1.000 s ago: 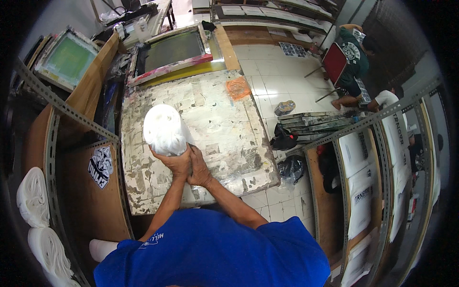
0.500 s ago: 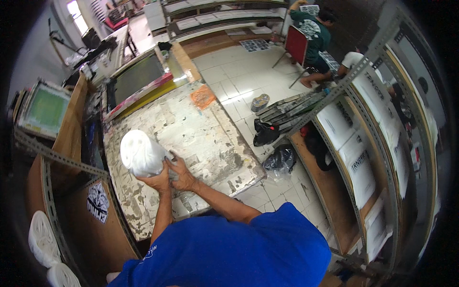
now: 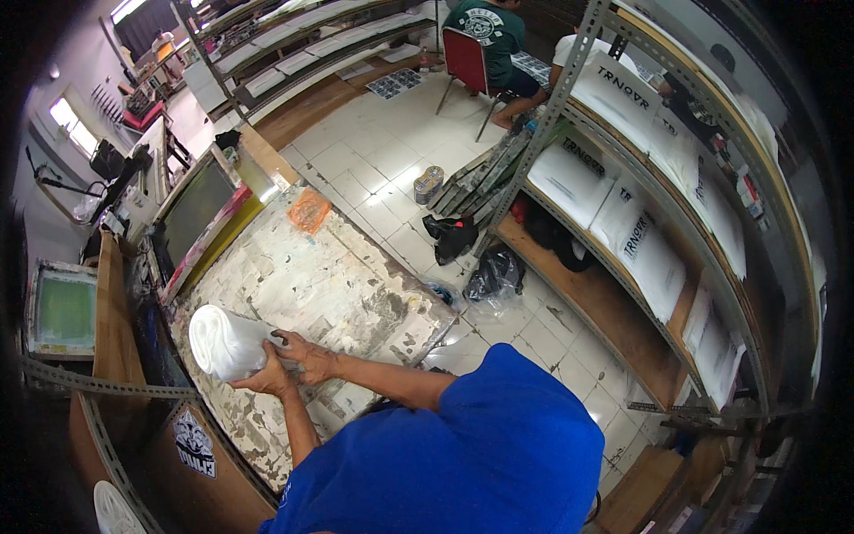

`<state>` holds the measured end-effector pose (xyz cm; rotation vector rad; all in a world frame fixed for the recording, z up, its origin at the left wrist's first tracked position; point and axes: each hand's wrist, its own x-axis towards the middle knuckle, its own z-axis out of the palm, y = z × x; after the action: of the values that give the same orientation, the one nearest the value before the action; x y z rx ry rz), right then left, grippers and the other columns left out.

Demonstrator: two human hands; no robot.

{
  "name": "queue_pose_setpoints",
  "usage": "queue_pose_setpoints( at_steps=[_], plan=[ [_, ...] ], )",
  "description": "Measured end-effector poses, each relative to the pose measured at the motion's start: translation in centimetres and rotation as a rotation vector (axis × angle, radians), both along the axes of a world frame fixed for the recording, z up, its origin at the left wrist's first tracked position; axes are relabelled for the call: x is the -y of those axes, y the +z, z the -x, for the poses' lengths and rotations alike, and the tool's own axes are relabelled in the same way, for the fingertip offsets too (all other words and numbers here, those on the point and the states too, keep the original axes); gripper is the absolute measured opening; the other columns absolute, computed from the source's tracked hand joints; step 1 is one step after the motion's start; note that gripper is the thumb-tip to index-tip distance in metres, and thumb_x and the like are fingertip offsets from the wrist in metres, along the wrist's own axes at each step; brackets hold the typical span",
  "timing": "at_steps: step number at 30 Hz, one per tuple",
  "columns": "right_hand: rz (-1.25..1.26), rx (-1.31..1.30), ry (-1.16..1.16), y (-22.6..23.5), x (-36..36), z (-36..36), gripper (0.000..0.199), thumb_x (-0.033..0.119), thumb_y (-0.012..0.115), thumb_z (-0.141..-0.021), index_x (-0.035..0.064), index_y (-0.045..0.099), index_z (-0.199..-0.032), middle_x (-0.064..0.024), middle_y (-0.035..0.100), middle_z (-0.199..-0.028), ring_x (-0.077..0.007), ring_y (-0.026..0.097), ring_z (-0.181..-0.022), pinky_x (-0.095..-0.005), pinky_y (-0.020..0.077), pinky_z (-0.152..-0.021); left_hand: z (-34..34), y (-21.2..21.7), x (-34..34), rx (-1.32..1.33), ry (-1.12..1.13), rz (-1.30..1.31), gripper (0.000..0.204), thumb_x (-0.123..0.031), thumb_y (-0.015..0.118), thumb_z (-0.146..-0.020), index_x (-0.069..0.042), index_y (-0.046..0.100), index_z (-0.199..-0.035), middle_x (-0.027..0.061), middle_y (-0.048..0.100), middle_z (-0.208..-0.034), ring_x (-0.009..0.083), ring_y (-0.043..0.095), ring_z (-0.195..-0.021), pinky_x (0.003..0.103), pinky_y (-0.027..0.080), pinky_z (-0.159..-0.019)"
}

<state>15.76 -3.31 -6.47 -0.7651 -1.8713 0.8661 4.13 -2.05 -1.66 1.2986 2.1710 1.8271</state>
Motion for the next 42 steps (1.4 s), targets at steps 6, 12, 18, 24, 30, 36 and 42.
queue_pose_setpoints(
  at_steps=[6, 12, 18, 24, 30, 36, 42],
  plan=[
    [0.024, 0.1, 0.025, 1.0, -0.3, -0.9, 0.097, 0.022, 0.069, -0.059, 0.009, 0.04, -0.15, -0.031, 0.023, -0.153, -0.0474, 0.026, -0.141, -0.0488, 0.03, -0.115, 0.5, 0.1, 0.4, 0.064, -0.044, -0.037, 0.121, -0.028, 0.094, -0.058, 0.008, 0.017, -0.145, 0.0326, 0.049, -0.13, 0.0431, 0.057, -0.115, 0.048, 0.048, -0.1],
    [-0.027, 0.143, 0.041, 1.8, -1.7, -2.4, 0.085, 0.017, 0.069, -0.064, 0.0127, 0.047, -0.146, -0.0266, 0.035, -0.147, -0.0429, 0.039, -0.133, -0.0459, 0.0351, -0.112, 0.6, 0.1, 0.1, 0.066, -0.077, -0.074, 0.119, -0.021, 0.094, -0.059, 0.008, 0.017, -0.145, 0.0313, 0.046, -0.131, 0.0415, 0.053, -0.12, 0.049, 0.047, -0.1],
    [-0.086, 0.04, -0.264, 1.9, -5.4, -6.4, 0.033, 0.015, 0.075, -0.073, 0.0055, 0.069, -0.105, -0.0177, 0.065, -0.11, -0.0349, 0.061, -0.105, -0.0417, 0.0505, -0.092, 1.2, 0.2, 0.2, -0.043, -0.065, -0.01, 0.108, -0.019, 0.092, -0.06, 0.006, 0.023, -0.14, 0.0274, 0.048, -0.13, 0.0391, 0.052, -0.121, 0.046, 0.043, -0.103],
    [-0.111, 0.397, -0.761, 1.9, -15.7, -12.1, 0.039, 0.03, 0.078, -0.077, 0.0039, 0.065, -0.103, -0.0176, 0.062, -0.111, -0.0364, 0.054, -0.109, -0.0475, 0.0422, -0.094, 1.3, 0.7, 0.8, -0.004, -0.098, -0.007, 0.104, -0.014, 0.091, -0.06, 0.005, 0.026, -0.139, 0.0229, 0.048, -0.129, 0.0358, 0.052, -0.121, 0.046, 0.042, -0.105],
    [-0.116, 0.741, -0.894, 1.4, -24.2, -14.3, 0.037, 0.031, 0.076, -0.077, 0.0086, 0.068, -0.105, -0.0133, 0.061, -0.114, -0.0321, 0.055, -0.111, -0.0455, 0.0448, -0.092, 1.9, -0.2, 0.8, 0.005, -0.195, -0.021, 0.108, -0.015, 0.091, -0.063, 0.006, 0.022, -0.143, 0.0234, 0.042, -0.135, 0.0354, 0.047, -0.126, 0.046, 0.04, -0.107],
    [-0.116, 0.59, -0.789, -1.3, -25.3, -15.8, 0.023, 0.016, 0.072, -0.078, 0.0089, 0.069, -0.1, -0.0131, 0.066, -0.093, -0.0338, 0.064, -0.089, -0.0438, 0.052, -0.077, 3.5, -2.1, 1.1, -0.122, -0.272, 0.04, 0.105, -0.011, 0.089, -0.066, 0.007, 0.02, -0.143, 0.0231, 0.045, -0.135, 0.0351, 0.05, -0.125, 0.046, 0.04, -0.107],
    [-0.029, 0.505, -0.598, 1.7, -22.2, -16.1, 0.02, 0.0, 0.064, -0.079, 0.0057, 0.066, -0.098, -0.0157, 0.066, -0.098, -0.0382, 0.065, -0.088, -0.0462, 0.0527, -0.074, 4.4, -2.5, 1.6, -0.254, -0.297, 0.112, 0.104, -0.011, 0.087, -0.069, 0.006, 0.017, -0.143, 0.0224, 0.046, -0.136, 0.0343, 0.052, -0.124, 0.046, 0.041, -0.106]
  ],
)
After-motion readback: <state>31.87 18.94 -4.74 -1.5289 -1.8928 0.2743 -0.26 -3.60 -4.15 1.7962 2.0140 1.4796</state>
